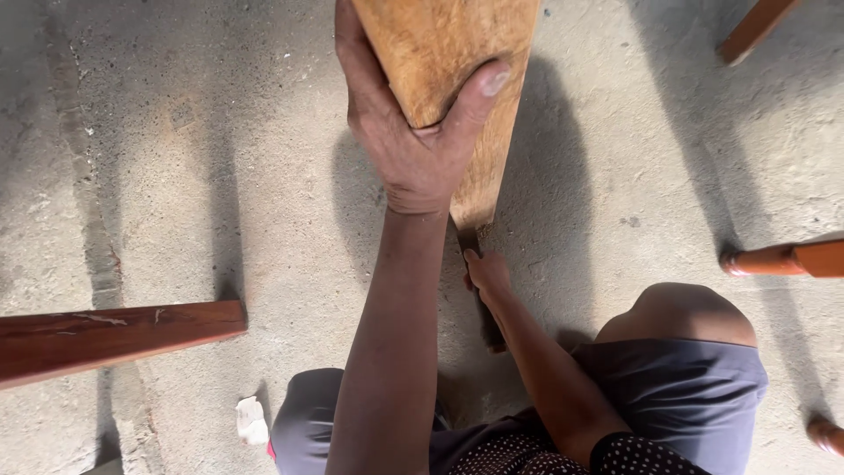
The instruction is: The person scrapes a wooden table leg using a hand tool in a workshop.
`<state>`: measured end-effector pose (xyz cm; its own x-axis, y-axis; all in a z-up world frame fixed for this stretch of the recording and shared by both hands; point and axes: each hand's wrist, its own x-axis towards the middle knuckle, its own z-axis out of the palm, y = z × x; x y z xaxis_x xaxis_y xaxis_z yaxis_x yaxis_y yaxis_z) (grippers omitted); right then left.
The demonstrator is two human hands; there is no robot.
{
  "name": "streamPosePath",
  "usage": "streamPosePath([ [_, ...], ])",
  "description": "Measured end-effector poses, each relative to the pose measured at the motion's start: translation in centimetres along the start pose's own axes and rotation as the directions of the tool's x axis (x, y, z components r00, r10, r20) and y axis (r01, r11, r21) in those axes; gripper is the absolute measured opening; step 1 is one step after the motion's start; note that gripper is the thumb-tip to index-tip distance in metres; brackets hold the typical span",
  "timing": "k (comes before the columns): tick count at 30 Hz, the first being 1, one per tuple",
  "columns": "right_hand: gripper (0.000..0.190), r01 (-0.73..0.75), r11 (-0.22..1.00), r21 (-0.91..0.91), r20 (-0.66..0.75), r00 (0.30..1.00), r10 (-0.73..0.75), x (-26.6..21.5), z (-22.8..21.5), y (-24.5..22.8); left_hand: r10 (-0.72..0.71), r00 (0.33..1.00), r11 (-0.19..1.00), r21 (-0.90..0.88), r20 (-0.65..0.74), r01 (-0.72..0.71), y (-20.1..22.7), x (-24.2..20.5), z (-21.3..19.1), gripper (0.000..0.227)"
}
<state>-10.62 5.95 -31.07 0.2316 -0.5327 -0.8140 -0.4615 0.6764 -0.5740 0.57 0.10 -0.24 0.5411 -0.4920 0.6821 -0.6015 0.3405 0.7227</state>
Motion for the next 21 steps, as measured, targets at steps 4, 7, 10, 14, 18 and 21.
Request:
streamPosePath([
  [4,0.034,0.053,0.999,0.001,-0.005,0.999,-0.053,-2.5,-0.8,-0.9,0.029,0.999,0.999,0.042,-0.034,-0.027,0.7,0.1,0.1,0.104],
  [7,0.036,0.137,0.99,-0.009,-0.007,0.991,-0.137,-4.6,-1.5,-1.9,0.049,0.997,0.988,0.149,-0.067,-0.039,1.6,0.5,-0.1,0.106],
  [10,0.037,0.219,0.976,-0.013,0.034,0.975,-0.219,-6.4,-2.9,-2.9,0.003,0.997,0.976,0.217,-0.078,0.014,2.5,0.8,-0.3,0.107],
  [14,0.036,0.234,0.967,0.098,0.163,0.955,-0.248,-7.3,-5.3,-3.8,-0.08,0.995,0.96,0.265,-0.063,0.094,2.8,1.0,-0.5,0.109],
  [18,0.038,0.032,0.998,0.055,0.119,0.992,-0.039,-2.7,-6.4,-0.7,-0.088,0.995,0.97,0.225,-0.042,0.095,3.0,1.0,-0.3,0.107],
  [21,0.039,-0.07,0.996,0.052,0.032,0.997,0.068,4.7,-5.3,4.8,-0.039,0.999,0.985,0.167,-0.034,0.044,2.7,0.8,-0.2,0.102],
])
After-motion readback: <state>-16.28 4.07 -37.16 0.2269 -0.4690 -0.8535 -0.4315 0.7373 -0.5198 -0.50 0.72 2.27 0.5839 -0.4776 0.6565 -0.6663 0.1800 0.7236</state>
